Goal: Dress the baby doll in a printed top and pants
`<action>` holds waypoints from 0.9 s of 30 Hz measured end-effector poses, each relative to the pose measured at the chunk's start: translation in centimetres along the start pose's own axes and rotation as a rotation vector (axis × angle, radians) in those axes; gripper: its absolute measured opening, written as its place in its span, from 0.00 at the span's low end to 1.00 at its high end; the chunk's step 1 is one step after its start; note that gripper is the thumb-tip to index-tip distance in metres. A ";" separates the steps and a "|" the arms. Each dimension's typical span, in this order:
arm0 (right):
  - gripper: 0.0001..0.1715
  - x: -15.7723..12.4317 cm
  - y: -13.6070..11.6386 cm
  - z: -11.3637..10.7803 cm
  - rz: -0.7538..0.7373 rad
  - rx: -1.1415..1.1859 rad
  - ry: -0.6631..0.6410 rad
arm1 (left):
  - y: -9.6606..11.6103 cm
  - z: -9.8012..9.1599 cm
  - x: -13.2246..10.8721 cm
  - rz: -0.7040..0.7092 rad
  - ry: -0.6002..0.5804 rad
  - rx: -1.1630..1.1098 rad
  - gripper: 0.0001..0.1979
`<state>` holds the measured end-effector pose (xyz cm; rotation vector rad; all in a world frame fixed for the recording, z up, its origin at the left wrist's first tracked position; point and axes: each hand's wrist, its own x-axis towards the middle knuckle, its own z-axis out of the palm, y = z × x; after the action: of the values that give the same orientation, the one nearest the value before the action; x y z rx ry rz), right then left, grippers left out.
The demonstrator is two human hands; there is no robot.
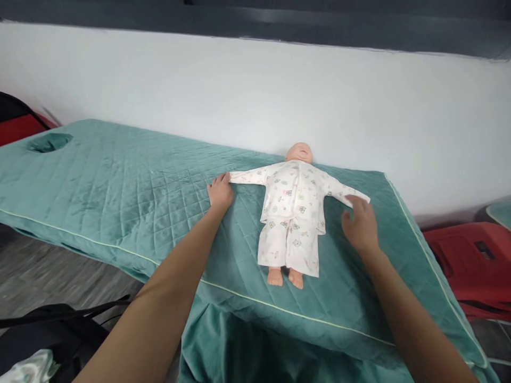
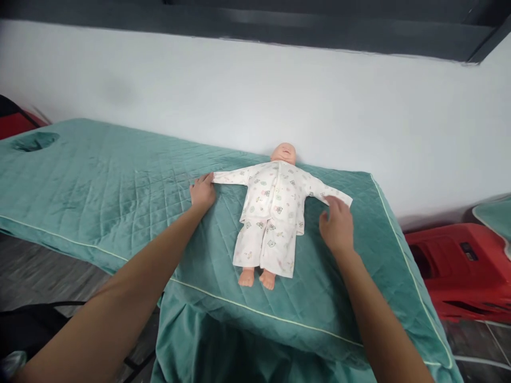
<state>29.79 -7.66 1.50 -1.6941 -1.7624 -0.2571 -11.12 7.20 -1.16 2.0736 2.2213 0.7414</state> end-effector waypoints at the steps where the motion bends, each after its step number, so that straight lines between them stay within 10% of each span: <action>1: 0.29 0.6 1.3 0.4 0.125 -0.042 0.025 | 0.0 0.0 0.0 -0.005 -0.003 0.001 0.28; 6: 0.35 1.2 5.4 2.3 0.483 -0.163 -0.146 | 0.5 -0.4 0.0 -0.017 -0.046 0.022 0.27; 27: 0.12 3.5 9.0 3.4 0.627 0.210 0.124 | 0.5 -0.1 0.1 0.006 -0.077 0.060 0.28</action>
<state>37.43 -1.69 -1.75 -1.9249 -1.0556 0.0994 -10.70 7.32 -0.88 2.0987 2.2242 0.5910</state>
